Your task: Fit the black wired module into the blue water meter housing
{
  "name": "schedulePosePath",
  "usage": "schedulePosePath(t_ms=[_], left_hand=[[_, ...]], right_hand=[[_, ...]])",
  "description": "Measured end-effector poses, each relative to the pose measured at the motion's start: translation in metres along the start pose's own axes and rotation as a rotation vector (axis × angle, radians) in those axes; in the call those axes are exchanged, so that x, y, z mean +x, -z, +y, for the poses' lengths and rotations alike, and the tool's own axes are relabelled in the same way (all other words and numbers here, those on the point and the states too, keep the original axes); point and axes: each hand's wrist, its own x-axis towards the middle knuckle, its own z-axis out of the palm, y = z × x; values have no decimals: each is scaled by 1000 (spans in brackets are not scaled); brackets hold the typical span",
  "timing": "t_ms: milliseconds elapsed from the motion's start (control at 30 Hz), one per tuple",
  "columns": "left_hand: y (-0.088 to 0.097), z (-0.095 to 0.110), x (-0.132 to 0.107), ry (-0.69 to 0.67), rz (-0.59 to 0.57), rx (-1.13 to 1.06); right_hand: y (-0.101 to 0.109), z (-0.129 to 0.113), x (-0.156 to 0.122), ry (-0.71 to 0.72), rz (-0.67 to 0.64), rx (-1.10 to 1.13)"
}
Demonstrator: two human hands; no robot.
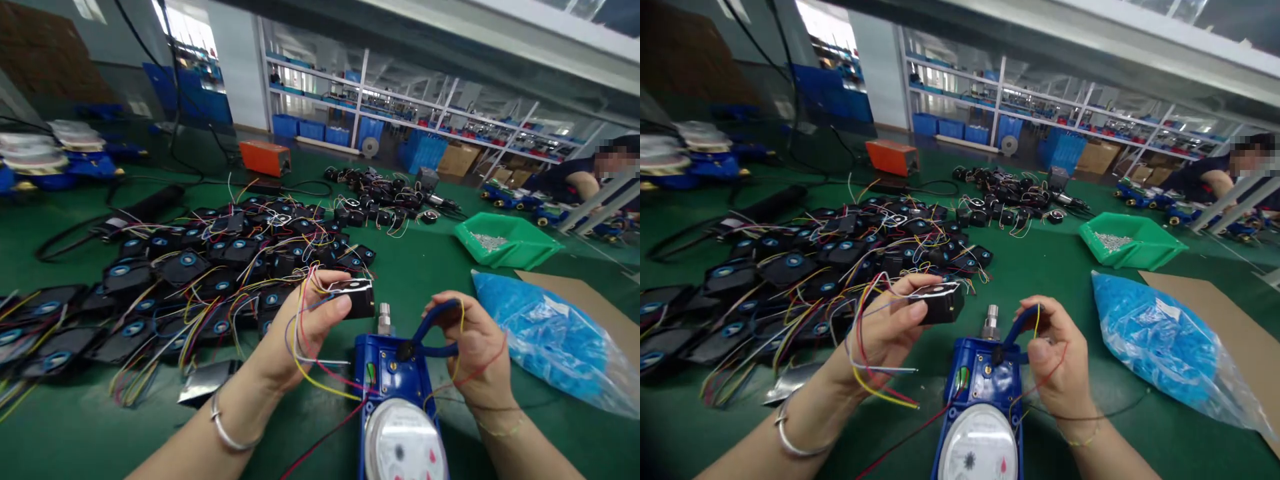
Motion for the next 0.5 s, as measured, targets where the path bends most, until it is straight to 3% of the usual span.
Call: schedulePosePath(t_ms=[133,300,500], left_hand=[[1,-5,-1,45,3,-19],[-2,-10,-1,156,27,-66],[-2,-16,1,199,25,-47]], right_hand=[[1,2,-5,-36,4,7],[-1,0,-5,34,22,-23],[-1,0,-9,50,-45,-51]])
